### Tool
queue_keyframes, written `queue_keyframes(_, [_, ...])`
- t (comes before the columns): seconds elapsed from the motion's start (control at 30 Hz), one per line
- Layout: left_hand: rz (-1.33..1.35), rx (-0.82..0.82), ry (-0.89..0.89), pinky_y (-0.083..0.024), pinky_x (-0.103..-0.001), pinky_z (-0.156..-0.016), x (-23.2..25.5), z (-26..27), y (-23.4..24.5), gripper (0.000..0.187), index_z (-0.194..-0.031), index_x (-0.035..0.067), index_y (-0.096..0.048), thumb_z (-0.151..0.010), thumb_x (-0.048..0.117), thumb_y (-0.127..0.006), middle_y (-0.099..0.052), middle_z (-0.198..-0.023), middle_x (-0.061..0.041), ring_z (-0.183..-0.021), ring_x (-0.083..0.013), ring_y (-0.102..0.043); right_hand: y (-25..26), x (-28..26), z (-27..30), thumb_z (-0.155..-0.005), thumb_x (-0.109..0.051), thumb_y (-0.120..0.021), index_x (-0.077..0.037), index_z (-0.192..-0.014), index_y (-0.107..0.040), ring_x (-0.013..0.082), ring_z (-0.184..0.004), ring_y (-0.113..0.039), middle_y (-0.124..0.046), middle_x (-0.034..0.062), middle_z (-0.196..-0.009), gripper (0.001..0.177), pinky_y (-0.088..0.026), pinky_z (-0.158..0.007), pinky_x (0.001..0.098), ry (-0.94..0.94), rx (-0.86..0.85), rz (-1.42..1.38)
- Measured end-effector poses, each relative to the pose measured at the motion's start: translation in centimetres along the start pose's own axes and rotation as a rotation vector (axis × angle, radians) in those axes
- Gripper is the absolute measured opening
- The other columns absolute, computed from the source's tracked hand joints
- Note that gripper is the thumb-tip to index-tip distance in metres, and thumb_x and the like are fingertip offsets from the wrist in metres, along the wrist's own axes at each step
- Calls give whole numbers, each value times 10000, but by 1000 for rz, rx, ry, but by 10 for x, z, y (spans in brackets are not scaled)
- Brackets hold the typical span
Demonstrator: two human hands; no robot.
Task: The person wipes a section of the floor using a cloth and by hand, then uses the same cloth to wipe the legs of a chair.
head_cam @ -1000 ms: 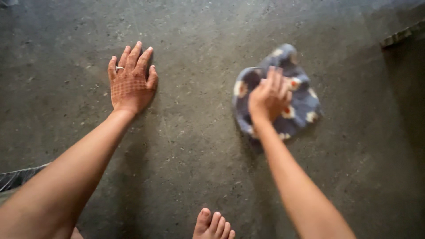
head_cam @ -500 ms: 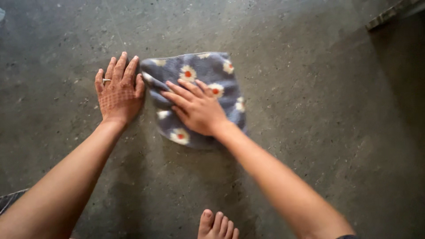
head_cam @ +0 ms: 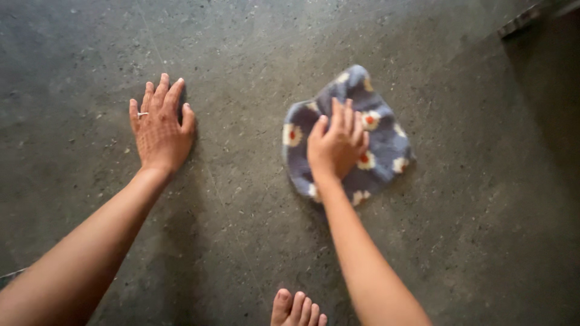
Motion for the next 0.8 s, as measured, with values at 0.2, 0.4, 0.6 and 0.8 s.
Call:
queue_keyframes(0.2, [173,40,-118,-193,-511,-1294,64,6,3,606,-1639,109,-314,-1055,128,-475,-327,-1695,-158,-1590,-343,-253,-30,-93,17,-861,-232,-612,-215,-1296,-697,299,-1413,-482,-588,63,-1490,444,-311,-1187,484,243,-129,-253])
queue_keyframes(0.4, [117,-49,-294,-162,-528,-1259,131,26,-10,627,-1619,152,-318,-1048,315,-518,-258,-1698,-159,-1565,-361,-218,-68,-110,-31,-935,-155,-554,-175,-1267,-711,261,-1283,-670,-683,97,-1377,367,-508,-1122,365,204,-335,-926])
queue_keyframes(0.6, [-85,-166,-349,-108,-558,-1240,102,16,-27,644,-1612,302,-330,-1025,528,-466,-213,-1707,-81,-1566,-312,-191,-30,-5,-81,-941,-182,-632,-110,-1210,-722,346,-1264,-599,-674,137,-1339,293,-441,-1097,440,228,69,-417])
queue_keyframes(0.8, [-85,-233,-112,-3,-560,-1247,33,-22,-18,651,-1628,310,-281,-1032,560,-358,-134,-1730,-66,-1592,-292,-90,-20,29,-56,-979,-236,-639,-131,-1253,-699,330,-1321,-568,-657,102,-1406,300,-428,-1129,457,250,116,-236])
Point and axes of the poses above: each hand's wrist, its own z-axis away from the middle knuckle, its own y-axis out of the back of the hand, x = y × z, the point moved 9 cm from there along -z, towards the middle knuckle
